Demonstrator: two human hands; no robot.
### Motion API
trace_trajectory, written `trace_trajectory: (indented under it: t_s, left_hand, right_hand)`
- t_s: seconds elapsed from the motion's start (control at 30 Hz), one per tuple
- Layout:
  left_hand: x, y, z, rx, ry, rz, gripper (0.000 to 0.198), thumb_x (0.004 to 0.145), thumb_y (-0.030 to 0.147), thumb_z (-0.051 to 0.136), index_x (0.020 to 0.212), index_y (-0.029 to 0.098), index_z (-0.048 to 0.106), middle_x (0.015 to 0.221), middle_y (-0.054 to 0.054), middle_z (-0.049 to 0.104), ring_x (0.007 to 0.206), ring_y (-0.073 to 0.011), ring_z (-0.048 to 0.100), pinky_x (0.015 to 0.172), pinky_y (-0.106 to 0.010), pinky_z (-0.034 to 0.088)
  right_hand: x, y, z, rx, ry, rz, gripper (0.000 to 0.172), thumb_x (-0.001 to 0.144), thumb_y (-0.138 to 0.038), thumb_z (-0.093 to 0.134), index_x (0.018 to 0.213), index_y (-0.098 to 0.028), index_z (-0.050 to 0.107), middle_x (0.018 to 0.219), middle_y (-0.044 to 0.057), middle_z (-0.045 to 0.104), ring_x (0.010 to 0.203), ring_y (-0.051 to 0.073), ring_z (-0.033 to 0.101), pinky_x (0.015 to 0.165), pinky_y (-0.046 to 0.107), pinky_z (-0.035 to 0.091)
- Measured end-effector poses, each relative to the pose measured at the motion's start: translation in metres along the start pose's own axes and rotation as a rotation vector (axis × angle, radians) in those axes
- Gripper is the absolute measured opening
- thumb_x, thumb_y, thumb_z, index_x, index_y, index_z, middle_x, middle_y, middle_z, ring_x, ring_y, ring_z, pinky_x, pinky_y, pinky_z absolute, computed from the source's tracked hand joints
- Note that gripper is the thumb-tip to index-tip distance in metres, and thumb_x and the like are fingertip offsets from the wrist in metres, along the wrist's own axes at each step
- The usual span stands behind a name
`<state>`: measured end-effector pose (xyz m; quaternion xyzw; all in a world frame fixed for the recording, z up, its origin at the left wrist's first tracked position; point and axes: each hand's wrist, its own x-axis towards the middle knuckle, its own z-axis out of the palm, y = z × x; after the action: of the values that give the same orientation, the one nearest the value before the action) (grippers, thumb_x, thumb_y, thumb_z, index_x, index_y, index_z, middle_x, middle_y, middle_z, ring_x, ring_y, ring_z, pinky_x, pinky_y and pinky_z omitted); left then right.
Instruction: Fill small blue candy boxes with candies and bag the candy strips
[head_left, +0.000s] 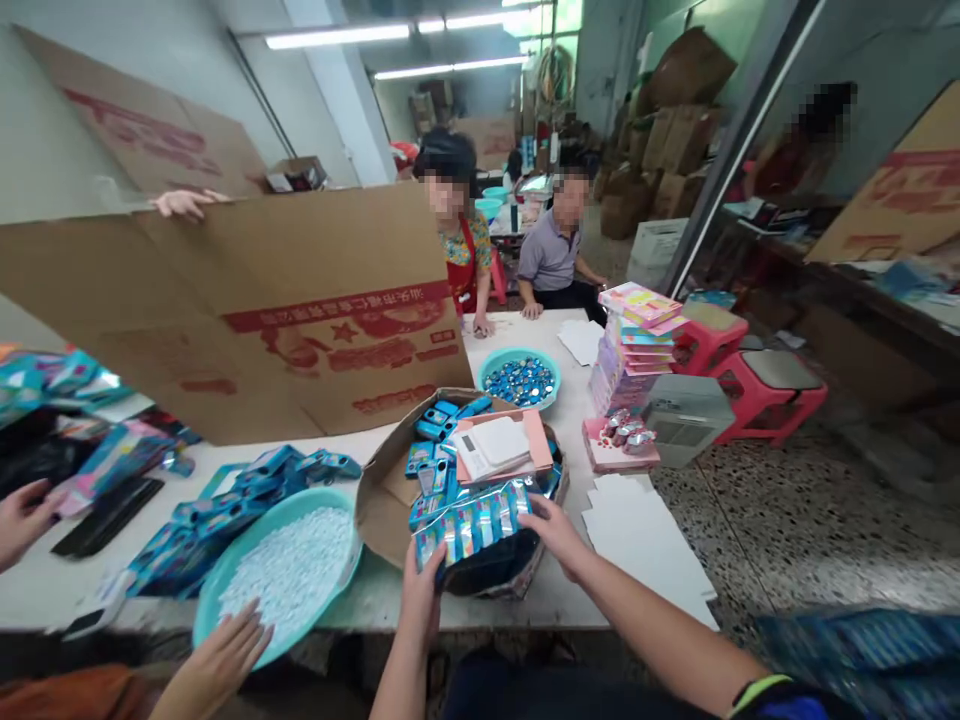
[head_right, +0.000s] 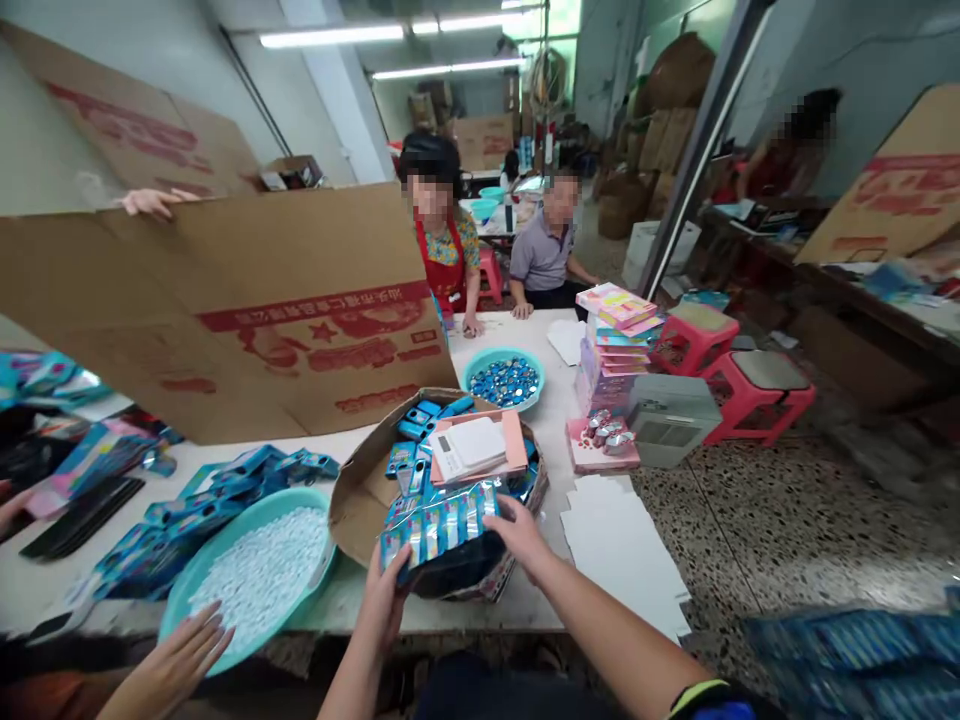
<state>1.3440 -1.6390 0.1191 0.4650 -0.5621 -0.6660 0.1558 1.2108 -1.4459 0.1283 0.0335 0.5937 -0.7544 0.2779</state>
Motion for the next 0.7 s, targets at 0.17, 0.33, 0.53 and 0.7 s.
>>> trace_trajectory:
  t_s: [0.17,0.33,0.53,0.7]
  left_hand:
    - [0.032,0.05,-0.056,0.111,-0.055,0.285,0.072,0.064,0.052,0.075,0.132,0.06,0.052,0.13,0.015,0.069,0.133,-0.026,0.057,0.108,-0.04,0.053]
    - [0.056,0.09,-0.08,0.001,-0.066,0.398,0.062,0.078,0.063,0.049,0.14,0.054,0.049,0.126,0.008,0.072,0.121,-0.0281,0.067,0.098,-0.049,0.06]
    - [0.122,0.087,-0.086,0.18,0.135,0.307,0.05,0.095,0.044,0.042,0.144,0.036,0.049,0.114,-0.004,0.076,0.11,-0.027,0.071,0.093,-0.052,0.061]
    - [0.188,0.107,-0.103,0.401,0.304,0.314,0.053,0.096,0.04,0.056,0.147,0.031,0.046,0.139,-0.009,0.063,0.121,-0.0281,0.065,0.095,-0.05,0.058]
  right_hand:
    - [-0.027,-0.005,0.042,0.21,0.052,0.042,0.058,0.062,-0.051,0.085,0.11,-0.022,0.069,0.113,0.008,0.074,0.107,0.029,0.069,0.084,0.038,0.058]
    - [-0.03,-0.001,0.107,0.267,0.009,0.003,0.057,0.062,-0.05,0.088,0.108,-0.023,0.07,0.112,0.007,0.074,0.106,0.027,0.069,0.085,0.037,0.059]
    - [0.019,0.02,0.156,-0.063,0.071,0.021,0.061,0.056,-0.053,0.086,0.105,-0.019,0.071,0.108,0.01,0.075,0.106,0.032,0.069,0.091,0.043,0.058]
    - [0.086,0.022,0.212,-0.244,-0.02,-0.02,0.055,0.061,-0.055,0.079,0.101,-0.018,0.072,0.111,0.014,0.074,0.108,0.034,0.068,0.091,0.047,0.057]
